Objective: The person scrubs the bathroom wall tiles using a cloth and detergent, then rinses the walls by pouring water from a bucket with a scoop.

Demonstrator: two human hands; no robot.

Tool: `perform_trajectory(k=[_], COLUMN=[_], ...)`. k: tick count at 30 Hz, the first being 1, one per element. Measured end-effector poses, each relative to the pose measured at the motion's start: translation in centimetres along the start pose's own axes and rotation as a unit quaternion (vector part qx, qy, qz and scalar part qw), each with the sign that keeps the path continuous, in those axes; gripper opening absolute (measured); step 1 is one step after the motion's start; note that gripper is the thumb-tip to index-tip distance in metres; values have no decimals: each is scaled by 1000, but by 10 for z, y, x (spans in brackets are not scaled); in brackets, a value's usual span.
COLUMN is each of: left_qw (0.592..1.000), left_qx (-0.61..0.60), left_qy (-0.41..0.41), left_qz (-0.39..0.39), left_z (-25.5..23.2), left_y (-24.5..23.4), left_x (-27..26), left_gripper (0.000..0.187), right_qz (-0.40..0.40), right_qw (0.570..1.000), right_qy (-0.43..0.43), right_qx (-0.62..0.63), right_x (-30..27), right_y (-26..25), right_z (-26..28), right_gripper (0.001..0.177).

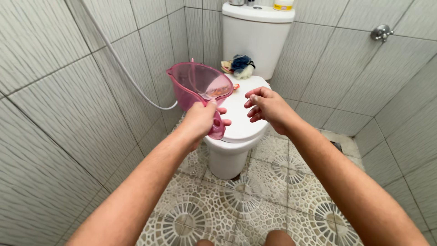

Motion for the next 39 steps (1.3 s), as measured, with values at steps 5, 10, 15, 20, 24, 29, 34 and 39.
perform_trajectory(k=[5,10,15,20,24,29,34,39], left_qw=[1000,1000,999,991,978,929,933,922], left_qx=[-16,3,6,51,108,121,72,7], left_qy=[-10,23,2,-119,-169,-329,-311,-344], left_qz=[-18,-20,-46,-42,-64,-115,-164,-180], left_z=[-7,-1,23,72,126,210,274,326], left_y=[-60,-124,-182,-225,-242,-261,-274,-287], left_x=[4,20,26,13,2,-5,-6,-9], left_gripper=[44,39,36,30,30,36,40,39], right_qz=[-18,-18,47,87,177,156,172,235], right_qw=[1000,998,947,915,864,864,933,904], right_qy=[24,58,34,65,124,280,239,-225], right_qx=[-6,26,315,388,454,389,209,-278], right_x=[73,169,258,311,330,325,301,248], right_y=[47,106,175,256,324,391,443,450], right_z=[-27,-65,-116,-190,-278,-432,-569,-620], right_gripper=[31,34,37,37,35,39,38,62])
Point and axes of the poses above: each hand's wrist, its own x-axis towards the middle knuckle, its own y-axis out of the palm, z = x × y, the point moved 2 cm from there along x, towards the middle knuckle, and after that the axes turned 1 degree about -y, right-handed, at the moved point
